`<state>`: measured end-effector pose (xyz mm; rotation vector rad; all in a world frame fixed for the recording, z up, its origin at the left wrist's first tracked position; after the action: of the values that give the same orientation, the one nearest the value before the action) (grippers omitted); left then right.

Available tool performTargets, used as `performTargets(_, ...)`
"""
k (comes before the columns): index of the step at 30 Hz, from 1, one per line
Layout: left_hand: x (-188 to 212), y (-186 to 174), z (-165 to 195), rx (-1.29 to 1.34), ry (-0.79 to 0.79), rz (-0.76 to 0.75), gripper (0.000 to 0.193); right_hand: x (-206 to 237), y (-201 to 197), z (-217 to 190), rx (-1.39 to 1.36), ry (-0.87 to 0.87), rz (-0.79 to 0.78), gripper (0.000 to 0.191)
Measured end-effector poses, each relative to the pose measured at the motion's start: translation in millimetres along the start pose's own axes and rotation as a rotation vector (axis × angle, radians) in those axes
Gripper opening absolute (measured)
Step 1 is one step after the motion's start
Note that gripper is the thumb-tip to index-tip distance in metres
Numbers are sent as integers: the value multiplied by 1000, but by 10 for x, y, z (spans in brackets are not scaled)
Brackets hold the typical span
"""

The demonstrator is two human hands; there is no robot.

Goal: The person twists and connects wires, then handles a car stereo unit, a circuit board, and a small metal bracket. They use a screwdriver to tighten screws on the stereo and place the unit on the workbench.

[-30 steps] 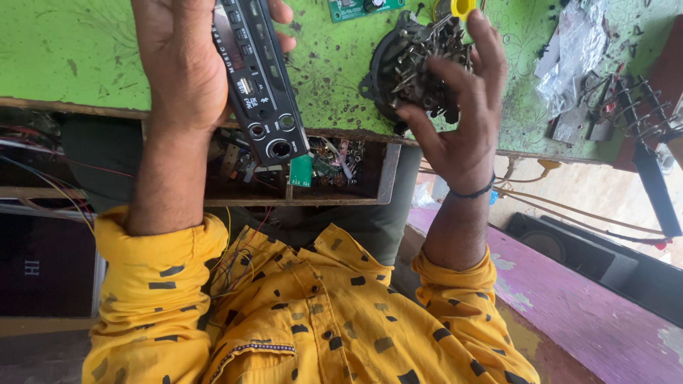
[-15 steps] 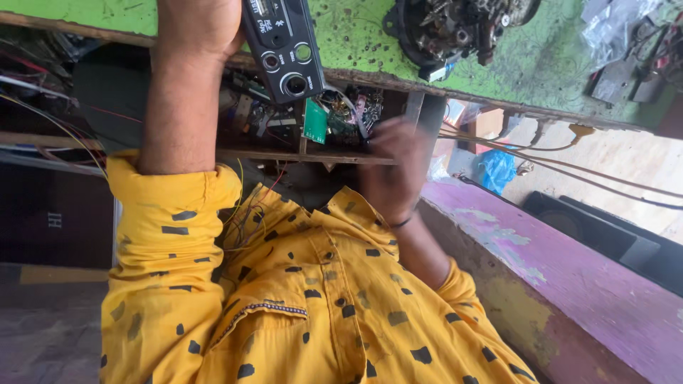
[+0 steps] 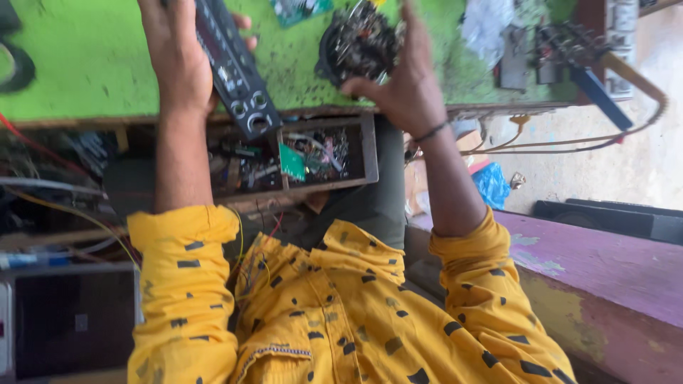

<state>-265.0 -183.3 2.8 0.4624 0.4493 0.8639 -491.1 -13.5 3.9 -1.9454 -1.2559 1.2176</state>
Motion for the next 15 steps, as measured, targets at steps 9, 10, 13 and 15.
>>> performTargets(9,-23,345,406,50,-18,34,48,-269,87,-184,52,36,-243,133)
performTargets(10,-22,361,417,47,-18,31,48,-281,85,-173,65,58,-278,134)
performTargets(13,-20,377,414,57,-30,29,49,-349,50,-278,-7,-36,-252,123)
performTargets(15,-16,361,402,52,-34,34,50,-353,77,-248,2,17,-245,120)
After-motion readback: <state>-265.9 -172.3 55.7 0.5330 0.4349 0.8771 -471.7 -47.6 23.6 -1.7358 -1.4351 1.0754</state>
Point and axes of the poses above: each hand's wrist, its own x-axis away from the middle knuckle, its own y-axis out of the palm, z = x × y, the point moved 8 cm from there along -x, towards the middle knuckle, and after that the axes turned 6 degrees about -y, right-handed, at the moved point
